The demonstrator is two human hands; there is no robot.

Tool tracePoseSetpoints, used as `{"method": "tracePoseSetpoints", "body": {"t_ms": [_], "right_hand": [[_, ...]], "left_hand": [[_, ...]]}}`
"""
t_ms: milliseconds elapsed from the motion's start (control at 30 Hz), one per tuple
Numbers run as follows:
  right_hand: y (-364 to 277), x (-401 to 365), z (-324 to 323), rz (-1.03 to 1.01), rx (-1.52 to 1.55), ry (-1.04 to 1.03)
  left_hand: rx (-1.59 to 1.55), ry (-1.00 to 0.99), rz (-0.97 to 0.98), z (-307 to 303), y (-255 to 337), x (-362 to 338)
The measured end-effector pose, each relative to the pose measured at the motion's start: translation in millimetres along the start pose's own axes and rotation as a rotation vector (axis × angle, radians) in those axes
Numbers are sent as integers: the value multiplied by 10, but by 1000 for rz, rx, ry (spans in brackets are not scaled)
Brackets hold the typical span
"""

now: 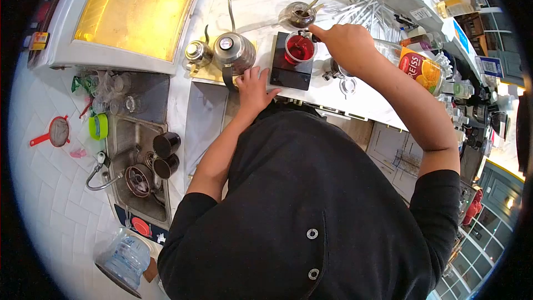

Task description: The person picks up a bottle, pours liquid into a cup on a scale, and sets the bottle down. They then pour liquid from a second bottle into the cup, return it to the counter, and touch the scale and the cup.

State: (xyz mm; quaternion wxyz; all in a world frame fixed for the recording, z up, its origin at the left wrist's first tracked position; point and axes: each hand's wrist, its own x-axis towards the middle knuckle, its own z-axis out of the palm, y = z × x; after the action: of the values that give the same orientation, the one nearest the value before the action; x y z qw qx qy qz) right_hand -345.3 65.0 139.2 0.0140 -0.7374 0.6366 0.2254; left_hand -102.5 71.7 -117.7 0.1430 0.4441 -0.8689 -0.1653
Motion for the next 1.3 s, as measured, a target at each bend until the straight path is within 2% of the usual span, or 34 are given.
{"method": "tracePoseSetpoints", "body": {"t_ms": [333, 400, 600, 700, 1000, 1167, 1233, 1300], "right_hand": [[-45, -6, 232, -42, -16, -17], [-52, -34, 236, -43, 18, -38], [54, -12, 435, -46, -17, -34], [106, -33, 379, -35, -27, -24], [129, 38, 302, -5, -66, 43], [79, 58, 192, -14, -87, 40], [32, 69, 91, 35, -20, -59], [15, 91, 76, 39, -12, -70]], "left_hand": [[23, -6, -13, 35, 1, -9], [15, 69, 10, 71, -11, -13], [35, 69, 19, 121, -46, -16], [63, 1, -6, 101, -37, -14], [52, -8, 6, 86, -41, -16], [46, 62, 23, 93, -33, -25], [36, 58, 17, 82, -31, -23], [31, 66, 20, 71, -26, -25]]}}
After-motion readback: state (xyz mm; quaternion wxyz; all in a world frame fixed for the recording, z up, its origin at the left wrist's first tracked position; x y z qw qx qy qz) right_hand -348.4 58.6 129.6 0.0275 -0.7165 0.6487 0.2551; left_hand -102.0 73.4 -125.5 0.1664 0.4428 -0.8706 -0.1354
